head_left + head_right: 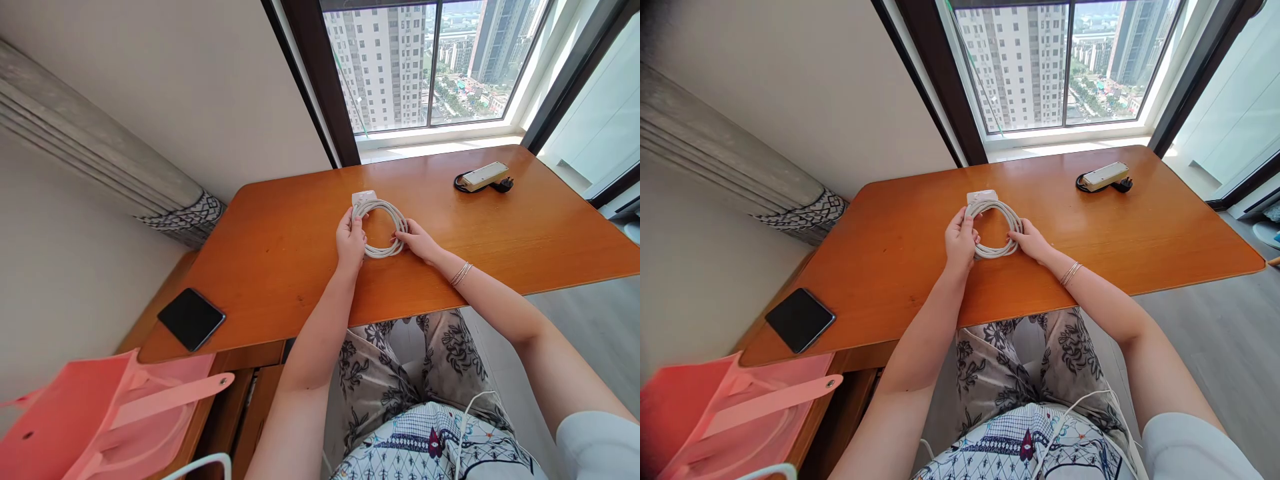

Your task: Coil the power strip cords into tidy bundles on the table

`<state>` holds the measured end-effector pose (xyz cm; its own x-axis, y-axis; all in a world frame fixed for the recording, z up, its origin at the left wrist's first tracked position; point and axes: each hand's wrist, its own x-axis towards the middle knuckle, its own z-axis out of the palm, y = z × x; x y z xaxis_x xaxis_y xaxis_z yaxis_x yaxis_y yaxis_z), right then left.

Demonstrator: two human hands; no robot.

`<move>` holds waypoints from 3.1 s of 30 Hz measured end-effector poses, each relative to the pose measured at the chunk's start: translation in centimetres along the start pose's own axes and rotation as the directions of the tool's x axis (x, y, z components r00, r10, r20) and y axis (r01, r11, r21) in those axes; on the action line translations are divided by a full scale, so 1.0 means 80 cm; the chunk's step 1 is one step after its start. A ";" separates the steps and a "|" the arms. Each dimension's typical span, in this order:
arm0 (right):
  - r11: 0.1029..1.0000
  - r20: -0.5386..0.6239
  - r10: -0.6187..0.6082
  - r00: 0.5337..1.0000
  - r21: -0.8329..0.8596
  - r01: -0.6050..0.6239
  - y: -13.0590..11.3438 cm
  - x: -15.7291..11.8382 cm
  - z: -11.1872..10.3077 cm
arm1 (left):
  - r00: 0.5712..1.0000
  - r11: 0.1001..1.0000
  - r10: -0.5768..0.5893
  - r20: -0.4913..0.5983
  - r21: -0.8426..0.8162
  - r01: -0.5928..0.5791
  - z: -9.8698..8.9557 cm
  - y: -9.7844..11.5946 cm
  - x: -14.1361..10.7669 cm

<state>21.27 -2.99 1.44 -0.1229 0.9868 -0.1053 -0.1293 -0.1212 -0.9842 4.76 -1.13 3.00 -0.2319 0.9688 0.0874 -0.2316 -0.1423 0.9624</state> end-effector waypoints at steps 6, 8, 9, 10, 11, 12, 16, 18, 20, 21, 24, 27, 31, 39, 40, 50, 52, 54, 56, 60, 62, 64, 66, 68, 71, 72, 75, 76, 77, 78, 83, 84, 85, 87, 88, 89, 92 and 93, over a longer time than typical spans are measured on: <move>0.890 -0.086 -0.345 0.935 -0.345 0.297 -0.003 0.011 -0.028 | 0.956 0.971 0.141 0.257 0.153 -0.185 -0.011 -0.004 -0.003; 0.815 -0.037 -0.470 0.882 -0.402 0.417 -0.013 0.008 -0.039 | 0.915 0.961 0.161 0.369 0.152 -0.231 -0.014 0.002 -0.007; 0.788 -0.018 -0.515 0.857 -0.404 0.465 -0.018 0.006 -0.044 | 0.889 0.956 0.170 0.424 0.146 -0.253 -0.015 0.005 -0.010; 0.769 -0.004 -0.547 0.837 -0.398 0.500 -0.024 0.004 -0.048 | 0.862 0.951 0.180 0.473 0.141 -0.276 -0.016 0.009 -0.013; 0.760 0.013 -0.561 0.828 -0.389 0.521 -0.029 0.003 -0.053 | 0.837 0.944 0.192 0.512 0.139 -0.301 -0.017 0.013 -0.016; 0.759 0.039 -0.557 0.829 -0.381 0.528 -0.033 0.002 -0.056 | 0.818 0.934 0.206 0.538 0.140 -0.327 -0.017 0.016 -0.018; 0.793 0.196 -0.449 0.872 -0.362 0.490 -0.043 -0.002 -0.061 | 0.812 0.895 0.290 0.507 0.157 -0.418 -0.017 0.019 -0.018; 0.792 0.266 -0.409 0.873 -0.372 0.484 -0.044 -0.005 -0.058 | 0.838 0.888 0.326 0.439 0.162 -0.430 -0.017 0.016 -0.013; 0.787 0.304 -0.384 0.872 -0.387 0.481 -0.044 -0.007 -0.053 | 0.858 0.889 0.341 0.383 0.165 -0.427 -0.018 0.013 -0.009; 0.788 0.307 -0.377 0.874 -0.389 0.477 -0.043 -0.008 -0.051 | 0.864 0.889 0.346 0.366 0.167 -0.427 -0.018 0.011 -0.008; 0.815 0.291 -0.372 0.881 -0.353 0.460 -0.040 -0.007 -0.047 | 0.863 0.877 0.362 0.352 0.184 -0.443 -0.017 0.008 -0.007; 0.843 0.292 -0.367 0.883 -0.296 0.448 -0.038 -0.005 -0.047 | 0.857 0.873 0.363 0.366 0.188 -0.450 -0.018 0.009 -0.008; 0.833 0.259 -0.396 0.881 -0.303 0.463 -0.041 -0.008 -0.045 | 0.849 0.887 0.329 0.413 0.172 -0.428 -0.022 0.016 -0.006; 0.646 0.210 -0.521 0.827 -0.536 0.543 -0.055 -0.015 -0.055 | 0.754 0.773 0.353 0.555 0.282 -0.569 -0.030 0.035 -0.002; 0.588 0.218 -0.538 0.814 -0.595 0.548 -0.057 -0.016 -0.058 | 0.732 0.718 0.378 0.567 0.319 -0.618 -0.031 0.035 0.000; 0.083 0.397 -0.459 0.795 -0.871 0.484 -0.069 -0.028 -0.061 | 0.718 0.569 0.233 0.656 0.507 -0.648 -0.032 0.006 0.012; 0.070 0.405 -0.436 0.804 -0.875 0.479 -0.065 -0.028 -0.056 | 0.735 0.583 0.208 0.645 0.522 -0.622 -0.032 0.003 0.014; 0.089 0.401 -0.412 0.818 -0.876 0.474 -0.060 -0.028 -0.052 | 0.748 0.585 0.182 0.638 0.541 -0.604 -0.033 0.001 0.017; 0.132 0.407 -0.384 0.829 -0.864 0.486 -0.056 -0.027 -0.051 | 0.747 0.575 0.161 0.645 0.554 -0.602 -0.033 -0.001 0.019; 0.259 0.497 -0.290 0.818 -0.782 0.567 -0.052 -0.027 -0.056 | 0.737 0.548 0.126 0.664 0.573 -0.609 -0.035 -0.005 0.022; 0.290 0.502 -0.250 0.828 -0.777 0.558 -0.052 -0.026 -0.062 | 0.740 0.553 0.108 0.664 0.579 -0.600 -0.036 -0.008 0.023; 0.284 0.439 -0.222 0.871 -0.825 0.488 -0.053 -0.024 -0.071 | 0.747 0.570 0.095 0.659 0.579 -0.583 -0.036 -0.012 0.025; 0.281 0.351 -0.189 0.917 -0.875 0.393 -0.055 -0.022 -0.080 | 0.752 0.581 0.088 0.653 0.580 -0.571 -0.037 -0.015 0.026; 0.294 0.289 -0.163 0.943 -0.898 0.326 -0.056 -0.019 -0.087 | 0.758 0.592 0.075 0.648 0.583 -0.556 -0.039 -0.015 0.026; 0.301 0.278 -0.188 0.942 -0.897 0.324 -0.055 -0.016 -0.091 | 0.776 0.631 0.029 0.630 0.591 -0.503 -0.041 -0.011 0.025; 0.297 0.287 -0.201 0.937 -0.893 0.337 -0.054 -0.016 -0.091 | 0.785 0.645 0.018 0.619 0.593 -0.482 -0.041 -0.009 0.024; 0.296 0.313 -0.241 0.919 -0.878 0.377 -0.051 -0.013 -0.090 | 0.810 0.673 0.018 0.586 0.592 -0.444 -0.039 -0.006 0.023; 0.302 0.319 -0.253 0.913 -0.871 0.388 -0.050 -0.011 -0.090 | 0.815 0.681 0.019 0.579 0.589 -0.435 -0.038 -0.006 0.022; 0.317 0.325 -0.262 0.909 -0.860 0.399 -0.049 -0.010 -0.091 | 0.820 0.690 0.019 0.572 0.586 -0.425 -0.037 -0.007 0.022; 0.343 0.331 -0.263 0.906 -0.846 0.409 -0.049 -0.009 -0.092 | 0.826 0.700 0.020 0.564 0.582 -0.414 -0.036 -0.009 0.021; 0.534 0.262 -0.250 0.932 -0.766 0.359 -0.047 -0.003 -0.093 | 0.860 0.726 0.014 0.509 0.587 -0.359 -0.031 -0.015 0.018; 0.546 0.222 -0.277 0.935 -0.765 0.343 -0.046 -0.002 -0.092 | 0.865 0.720 0.010 0.502 0.596 -0.354 -0.030 -0.015 0.017; 0.551 0.181 -0.310 0.933 -0.765 0.332 -0.045 -0.001 -0.090 | 0.868 0.709 0.009 0.497 0.609 -0.356 -0.029 -0.015 0.016; 0.559 0.115 -0.361 0.925 -0.768 0.314 -0.044 0.000 -0.083 | 0.867 0.672 0.019 0.499 0.636 -0.380 -0.026 -0.012 0.014; 0.562 0.098 -0.367 0.925 -0.769 0.305 -0.044 0.001 -0.080 | 0.864 0.651 0.025 0.502 0.648 -0.395 -0.025 -0.011 0.013; 0.559 0.093 -0.360 0.928 -0.775 0.295 -0.046 0.002 -0.076 | 0.862 0.632 0.029 0.506 0.659 -0.408 -0.024 -0.010 0.012; 0.486 0.129 -0.275 0.953 -0.836 0.254 -0.052 0.007 -0.065 | 0.861 0.602 0.027 0.508 0.679 -0.420 -0.023 -0.006 0.011; 0.443 0.153 -0.241 0.959 -0.862 0.248 -0.055 0.009 -0.061 | 0.863 0.596 0.025 0.505 0.686 -0.418 -0.023 -0.005 0.010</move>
<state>26.56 -1.25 4.98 -0.2369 0.9587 0.1575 0.7602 0.2839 -0.5844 2.96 -0.63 2.20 0.2711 0.9349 0.2291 0.6070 -0.3507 0.7131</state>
